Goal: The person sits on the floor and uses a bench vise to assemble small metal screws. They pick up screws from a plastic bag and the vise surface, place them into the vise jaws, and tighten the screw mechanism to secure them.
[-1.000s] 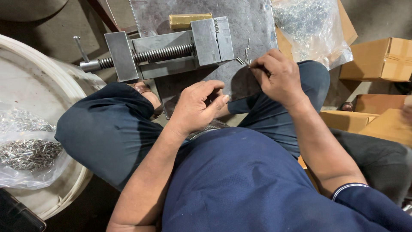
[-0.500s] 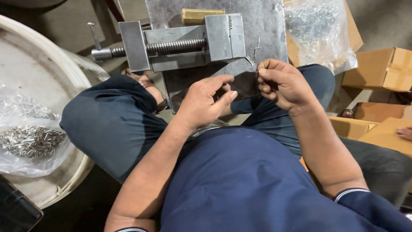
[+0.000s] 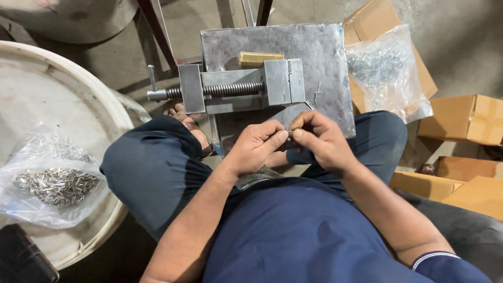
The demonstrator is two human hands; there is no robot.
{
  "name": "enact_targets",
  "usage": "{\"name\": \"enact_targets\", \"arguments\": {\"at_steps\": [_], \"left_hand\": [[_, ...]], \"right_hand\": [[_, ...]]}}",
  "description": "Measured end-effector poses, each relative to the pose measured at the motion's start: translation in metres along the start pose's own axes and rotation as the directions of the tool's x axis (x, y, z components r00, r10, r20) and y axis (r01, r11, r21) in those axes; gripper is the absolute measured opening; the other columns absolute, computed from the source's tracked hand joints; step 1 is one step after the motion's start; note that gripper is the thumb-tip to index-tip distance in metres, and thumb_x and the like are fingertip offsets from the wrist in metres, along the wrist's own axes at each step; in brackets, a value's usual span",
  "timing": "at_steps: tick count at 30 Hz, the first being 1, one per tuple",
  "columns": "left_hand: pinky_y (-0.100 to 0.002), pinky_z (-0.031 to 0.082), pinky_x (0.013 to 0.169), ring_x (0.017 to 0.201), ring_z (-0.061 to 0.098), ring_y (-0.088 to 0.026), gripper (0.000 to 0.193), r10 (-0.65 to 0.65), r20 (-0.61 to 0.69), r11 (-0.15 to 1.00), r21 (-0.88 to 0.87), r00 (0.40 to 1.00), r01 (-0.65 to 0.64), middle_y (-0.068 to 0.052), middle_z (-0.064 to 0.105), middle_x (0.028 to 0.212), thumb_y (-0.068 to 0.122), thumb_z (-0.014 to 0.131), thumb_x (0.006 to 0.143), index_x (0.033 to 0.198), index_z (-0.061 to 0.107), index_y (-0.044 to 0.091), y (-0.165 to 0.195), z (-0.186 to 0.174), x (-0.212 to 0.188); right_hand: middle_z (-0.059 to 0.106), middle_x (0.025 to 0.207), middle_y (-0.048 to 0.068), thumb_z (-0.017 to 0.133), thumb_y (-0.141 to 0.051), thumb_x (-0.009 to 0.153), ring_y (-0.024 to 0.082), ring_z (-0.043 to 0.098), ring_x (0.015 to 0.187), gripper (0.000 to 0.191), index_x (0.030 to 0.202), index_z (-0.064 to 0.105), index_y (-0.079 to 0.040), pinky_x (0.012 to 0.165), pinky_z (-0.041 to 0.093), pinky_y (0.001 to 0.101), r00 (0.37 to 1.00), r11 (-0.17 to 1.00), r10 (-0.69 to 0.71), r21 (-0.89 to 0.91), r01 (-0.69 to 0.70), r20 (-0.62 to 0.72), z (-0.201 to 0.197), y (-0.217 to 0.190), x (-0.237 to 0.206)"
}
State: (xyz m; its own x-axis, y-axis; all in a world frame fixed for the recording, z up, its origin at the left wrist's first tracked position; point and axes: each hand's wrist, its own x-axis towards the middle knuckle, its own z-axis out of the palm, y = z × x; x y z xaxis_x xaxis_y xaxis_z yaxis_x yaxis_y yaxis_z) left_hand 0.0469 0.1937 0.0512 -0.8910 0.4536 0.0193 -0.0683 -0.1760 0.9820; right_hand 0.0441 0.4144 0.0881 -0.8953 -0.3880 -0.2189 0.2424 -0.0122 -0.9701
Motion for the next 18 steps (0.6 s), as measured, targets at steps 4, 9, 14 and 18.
{"name": "enact_targets", "arguments": {"at_steps": [4,9,14,18], "left_hand": [[-0.025,0.048,0.072,0.079,0.050,-0.005,0.019,0.025,0.003,0.996,-0.091,1.000,-0.025,0.002,0.060,0.081,0.018,0.061,0.107,0.102,0.066,0.001,-0.005,-0.003,0.000],[-0.026,0.053,0.075,0.083,0.058,-0.006,0.022,0.043,-0.061,0.998,-0.047,0.997,-0.046,-0.002,0.068,0.089,0.019,0.065,0.102,0.112,0.068,-0.001,-0.001,-0.001,0.000],[-0.027,0.057,0.077,0.084,0.067,-0.009,0.033,-0.039,-0.081,0.999,0.018,0.996,0.040,-0.007,0.075,0.094,0.023,0.071,0.095,0.118,0.067,-0.002,0.002,0.002,0.002],[-0.028,0.058,0.084,0.094,0.071,-0.010,0.035,0.096,-0.104,0.988,0.128,0.990,-0.083,-0.007,0.076,0.102,0.024,0.072,0.098,0.121,0.067,-0.002,-0.002,0.000,0.001]], "right_hand": [[0.064,0.100,0.004,0.066,-0.002,0.101,0.010,0.064,0.087,0.006,0.107,0.064,-0.002,0.078,0.054,0.0252,0.932,0.821,-0.357,-0.455,0.344,0.060,0.010,-0.013,0.006],[0.066,0.095,0.008,0.069,-0.001,0.098,0.015,0.065,0.082,0.007,0.104,0.065,-0.002,0.075,0.053,0.0277,0.822,0.560,-0.570,-0.726,0.399,0.012,0.017,-0.042,0.021],[0.066,0.093,0.009,0.071,0.001,0.100,0.019,0.066,0.081,0.007,0.103,0.066,-0.003,0.074,0.053,0.0301,0.762,0.416,-0.647,-0.834,0.364,0.010,0.010,-0.063,0.050],[0.065,0.093,0.010,0.071,0.000,0.102,0.018,0.065,0.078,0.006,0.104,0.066,-0.002,0.069,0.052,0.0302,0.769,0.434,-0.639,-0.824,0.365,0.004,0.015,-0.068,0.065]]}}
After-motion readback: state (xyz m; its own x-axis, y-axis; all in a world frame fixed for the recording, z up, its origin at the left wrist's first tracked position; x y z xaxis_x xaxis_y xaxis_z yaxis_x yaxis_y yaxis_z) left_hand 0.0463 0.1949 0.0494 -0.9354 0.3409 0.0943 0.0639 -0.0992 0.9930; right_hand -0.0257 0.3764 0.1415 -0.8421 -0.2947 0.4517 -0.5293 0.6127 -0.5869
